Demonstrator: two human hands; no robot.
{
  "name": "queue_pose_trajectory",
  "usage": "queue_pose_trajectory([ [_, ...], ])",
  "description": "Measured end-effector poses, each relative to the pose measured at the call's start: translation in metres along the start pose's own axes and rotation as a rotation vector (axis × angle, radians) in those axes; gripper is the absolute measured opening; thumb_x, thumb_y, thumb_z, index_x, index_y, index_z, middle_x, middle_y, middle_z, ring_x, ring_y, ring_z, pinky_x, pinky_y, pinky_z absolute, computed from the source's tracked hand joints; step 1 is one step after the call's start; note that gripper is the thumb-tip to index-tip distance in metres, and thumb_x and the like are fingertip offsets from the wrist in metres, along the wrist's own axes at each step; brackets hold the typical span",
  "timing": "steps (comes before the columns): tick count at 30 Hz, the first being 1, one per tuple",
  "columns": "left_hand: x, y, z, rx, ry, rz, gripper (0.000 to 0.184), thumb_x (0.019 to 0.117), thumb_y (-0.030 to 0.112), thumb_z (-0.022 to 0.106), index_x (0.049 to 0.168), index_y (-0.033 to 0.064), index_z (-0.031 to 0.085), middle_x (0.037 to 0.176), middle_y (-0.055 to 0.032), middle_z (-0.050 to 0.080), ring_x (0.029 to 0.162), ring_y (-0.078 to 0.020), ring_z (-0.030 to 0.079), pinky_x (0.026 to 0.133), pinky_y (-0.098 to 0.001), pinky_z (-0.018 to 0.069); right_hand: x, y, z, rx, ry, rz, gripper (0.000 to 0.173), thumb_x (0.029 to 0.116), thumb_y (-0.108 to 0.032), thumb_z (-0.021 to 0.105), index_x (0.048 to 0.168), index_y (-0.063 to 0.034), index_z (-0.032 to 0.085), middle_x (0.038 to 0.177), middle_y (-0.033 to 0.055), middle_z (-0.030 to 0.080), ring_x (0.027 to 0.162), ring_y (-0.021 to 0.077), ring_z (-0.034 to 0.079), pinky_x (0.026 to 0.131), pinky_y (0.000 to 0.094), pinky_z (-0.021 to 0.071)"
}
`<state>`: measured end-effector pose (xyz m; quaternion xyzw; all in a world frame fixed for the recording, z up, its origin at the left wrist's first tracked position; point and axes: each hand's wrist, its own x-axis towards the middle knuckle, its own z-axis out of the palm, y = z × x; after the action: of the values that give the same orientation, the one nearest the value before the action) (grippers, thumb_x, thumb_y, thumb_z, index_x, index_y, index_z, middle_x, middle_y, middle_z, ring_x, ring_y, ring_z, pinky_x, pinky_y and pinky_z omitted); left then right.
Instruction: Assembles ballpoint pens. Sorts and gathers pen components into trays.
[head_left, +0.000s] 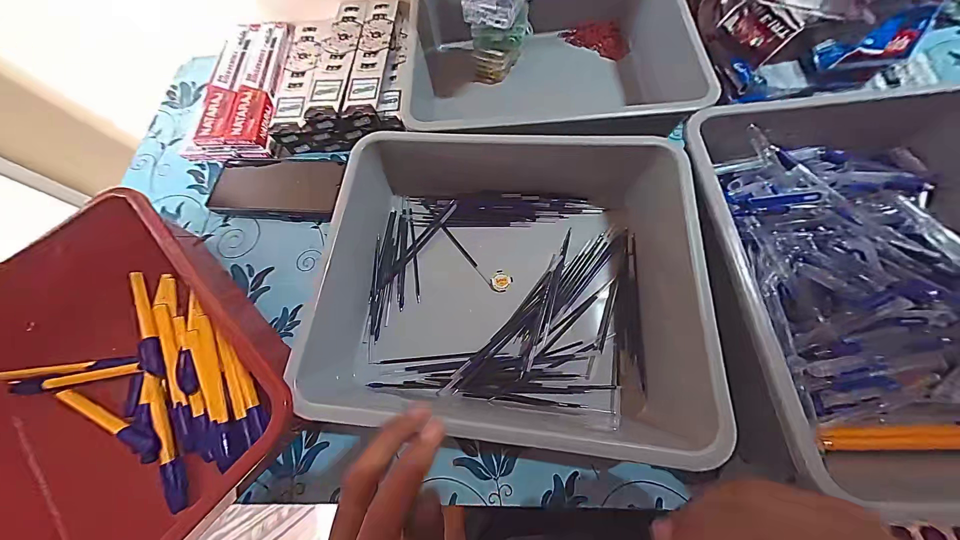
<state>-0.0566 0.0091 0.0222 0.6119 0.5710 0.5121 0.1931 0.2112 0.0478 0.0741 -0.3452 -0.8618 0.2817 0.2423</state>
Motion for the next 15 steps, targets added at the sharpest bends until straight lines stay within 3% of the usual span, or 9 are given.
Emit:
queue_pose_trajectory([
  [1,0.002,-0.010,0.003,0.130,-0.024,0.015,0.033,0.1111,0.028,0.041,0.131,0.0117,0.062,0.141,0.0007,0.058,0.128,0.0030,0.053,0.105,-0.0163,0.0432,0.008,0.004,-0.009,-0.084,0.032,-0.003,0.019,0.1061,-0.014,0.054,0.103,-0.0031,0.070,0.086,0.0144,0.073,0.082,0.0218,0.068,0.078,0.0295,0.0538],
  [3,0.001,-0.025,0.020,0.278,0.022,0.065,0.029,0.1097,0.025,0.045,0.122,0.0078,0.065,0.134,-0.0118,0.059,0.131,-0.0056,0.052,0.108,-0.0189,0.0407,0.032,0.014,-0.022,-0.246,0.034,-0.050,0.020,0.1068,-0.016,0.053,0.106,-0.0059,0.070,0.086,0.0128,0.072,0.081,0.0214,0.067,0.073,0.0290,0.0520],
  [6,-0.004,-0.042,0.042,0.383,0.175,0.203,0.028,0.1099,0.025,0.039,0.118,0.0082,0.060,0.125,-0.0082,0.054,0.124,-0.0044,0.052,0.106,-0.0166,0.0396,0.077,0.038,-0.017,-0.408,-0.083,-0.251,0.024,0.1050,-0.022,0.048,0.105,-0.0114,0.069,0.085,0.0049,0.070,0.077,0.0184,0.066,0.063,0.0281,0.0506],
  [7,-0.006,-0.043,0.046,0.403,0.214,0.235,0.031,0.1107,0.028,0.037,0.118,0.0074,0.060,0.124,-0.0078,0.055,0.121,-0.0037,0.055,0.103,-0.0156,0.0416,0.093,0.046,-0.011,-0.446,-0.153,-0.305,0.025,0.1025,-0.027,0.049,0.108,-0.0136,0.070,0.089,0.0027,0.071,0.080,0.0170,0.068,0.064,0.0274,0.0523],
  [9,-0.008,-0.043,0.048,0.426,0.247,0.268,0.035,0.1118,0.032,0.034,0.119,0.0079,0.058,0.124,-0.0064,0.059,0.115,-0.0022,0.058,0.095,-0.0132,0.0438,0.120,0.059,0.003,-0.473,-0.310,-0.358,0.033,0.0966,-0.032,0.058,0.122,-0.0125,0.068,0.106,0.0090,0.069,0.089,0.0237,0.069,0.068,0.0333,0.0561],
  [11,-0.009,-0.043,0.048,0.441,0.235,0.280,0.036,0.1119,0.032,0.032,0.120,0.0076,0.057,0.122,-0.0084,0.059,0.111,-0.0059,0.059,0.092,-0.0142,0.0442,0.139,0.074,0.015,-0.485,-0.447,-0.383,0.043,0.0914,-0.025,0.069,0.129,-0.0063,0.065,0.114,0.0185,0.065,0.094,0.0332,0.069,0.068,0.0415,0.0568],
  [13,-0.010,-0.043,0.048,0.444,0.248,0.282,0.037,0.1119,0.033,0.033,0.118,0.0066,0.059,0.118,-0.0095,0.061,0.108,-0.0085,0.060,0.092,-0.0154,0.0455,0.152,0.082,0.017,-0.524,-0.482,-0.381,0.029,0.0881,-0.009,0.071,0.116,-0.0034,0.068,0.105,0.0180,0.066,0.088,0.0344,0.068,0.065,0.0444,0.0559],
  [15,-0.012,-0.042,0.050,0.455,0.294,0.269,0.036,0.1118,0.032,0.034,0.114,0.0080,0.061,0.114,-0.0076,0.062,0.105,-0.0086,0.061,0.091,-0.0156,0.0457,0.166,0.085,0.012,-0.607,-0.408,-0.353,0.028,0.0799,0.005,0.069,0.107,-0.0016,0.072,0.088,0.0158,0.067,0.077,0.0343,0.068,0.059,0.0453,0.0530],
])
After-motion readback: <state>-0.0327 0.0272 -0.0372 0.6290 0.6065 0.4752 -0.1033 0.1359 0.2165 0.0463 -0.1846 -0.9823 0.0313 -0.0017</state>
